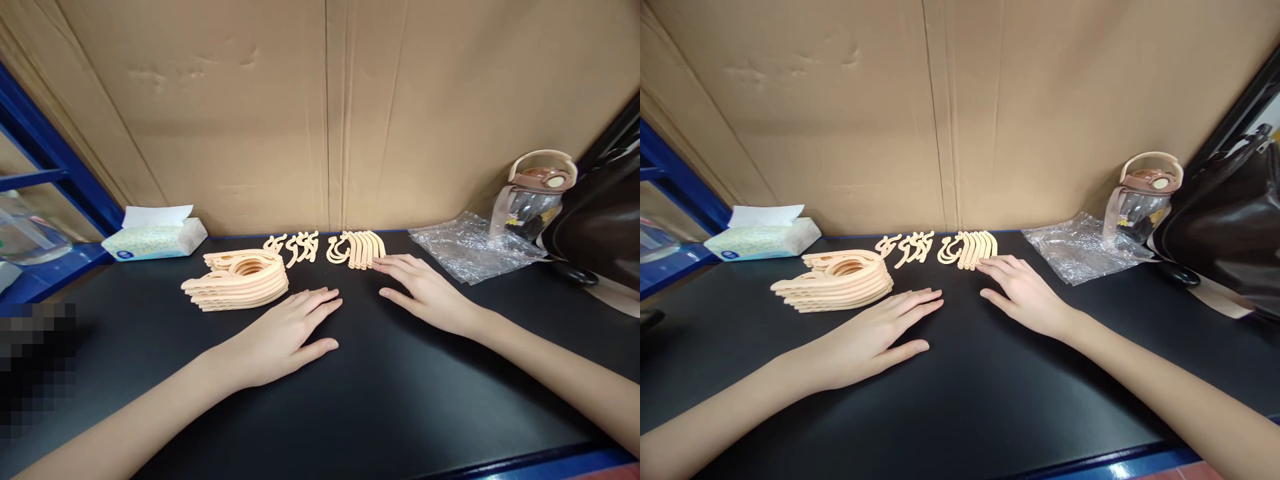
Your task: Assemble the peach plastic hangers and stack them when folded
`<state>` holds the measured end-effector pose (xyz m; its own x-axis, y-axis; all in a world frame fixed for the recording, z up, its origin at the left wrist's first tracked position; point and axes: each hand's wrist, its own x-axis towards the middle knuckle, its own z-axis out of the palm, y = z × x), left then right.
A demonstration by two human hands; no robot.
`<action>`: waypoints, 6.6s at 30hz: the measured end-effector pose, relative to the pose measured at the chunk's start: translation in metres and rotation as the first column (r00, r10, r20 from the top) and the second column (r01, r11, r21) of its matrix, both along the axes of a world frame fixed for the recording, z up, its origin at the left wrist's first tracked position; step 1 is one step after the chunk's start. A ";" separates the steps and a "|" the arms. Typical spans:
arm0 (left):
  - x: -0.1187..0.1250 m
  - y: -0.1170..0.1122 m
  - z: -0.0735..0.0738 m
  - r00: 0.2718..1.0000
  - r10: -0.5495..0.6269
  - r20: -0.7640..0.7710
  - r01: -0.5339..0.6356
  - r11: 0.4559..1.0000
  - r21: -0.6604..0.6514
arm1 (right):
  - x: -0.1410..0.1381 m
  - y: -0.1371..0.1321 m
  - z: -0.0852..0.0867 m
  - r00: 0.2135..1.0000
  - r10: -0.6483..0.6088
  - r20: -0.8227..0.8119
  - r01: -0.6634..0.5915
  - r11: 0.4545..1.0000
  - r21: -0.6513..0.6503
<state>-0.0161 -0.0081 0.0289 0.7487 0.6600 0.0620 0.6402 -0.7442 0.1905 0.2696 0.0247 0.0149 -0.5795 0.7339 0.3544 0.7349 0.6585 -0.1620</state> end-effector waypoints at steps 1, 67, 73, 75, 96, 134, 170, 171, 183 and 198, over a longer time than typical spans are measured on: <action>0.000 0.000 0.000 1.000 0.003 -0.012 -0.003 1.000 -0.002 | 0.000 0.000 -0.001 1.000 -0.008 0.010 0.008 1.000 -0.022; 0.000 0.000 -0.001 0.999 0.009 -0.050 -0.008 1.000 0.013 | 0.013 0.010 0.002 0.760 -0.517 0.394 0.499 0.852 0.156; -0.001 0.000 -0.002 1.000 0.000 -0.031 0.000 1.000 0.008 | 0.012 0.002 0.011 0.696 -0.561 0.449 0.536 0.822 0.195; -0.001 0.000 -0.002 0.999 0.004 -0.040 -0.004 1.000 0.006 | 0.009 -0.003 0.013 0.691 -0.560 0.456 0.539 0.820 0.192; 0.005 -0.001 -0.006 0.993 -0.114 0.041 0.107 0.985 0.139 | -0.016 -0.021 0.008 0.982 0.176 0.072 -0.172 0.983 -0.063; 0.000 -0.003 0.012 0.976 0.073 0.206 -0.018 0.966 -0.256 | -0.017 -0.025 0.013 0.951 0.231 -0.204 -0.297 0.863 -0.408; -0.002 -0.005 0.019 0.990 0.053 0.130 -0.006 0.941 -0.338 | -0.020 -0.033 0.018 0.968 0.239 -0.081 -0.252 0.889 -0.383; -0.001 -0.006 0.019 0.991 0.054 0.126 -0.009 0.942 -0.337 | -0.020 -0.033 0.018 0.967 0.240 -0.081 -0.253 0.888 -0.383; 0.000 -0.005 0.019 0.993 0.031 0.117 0.008 0.949 -0.316 | -0.020 -0.033 0.018 0.967 0.244 -0.079 -0.255 0.890 -0.377; 0.000 -0.002 0.007 0.983 -0.004 0.182 0.025 0.993 -0.114 | -0.018 -0.032 0.015 0.961 0.251 -0.116 -0.276 0.880 -0.386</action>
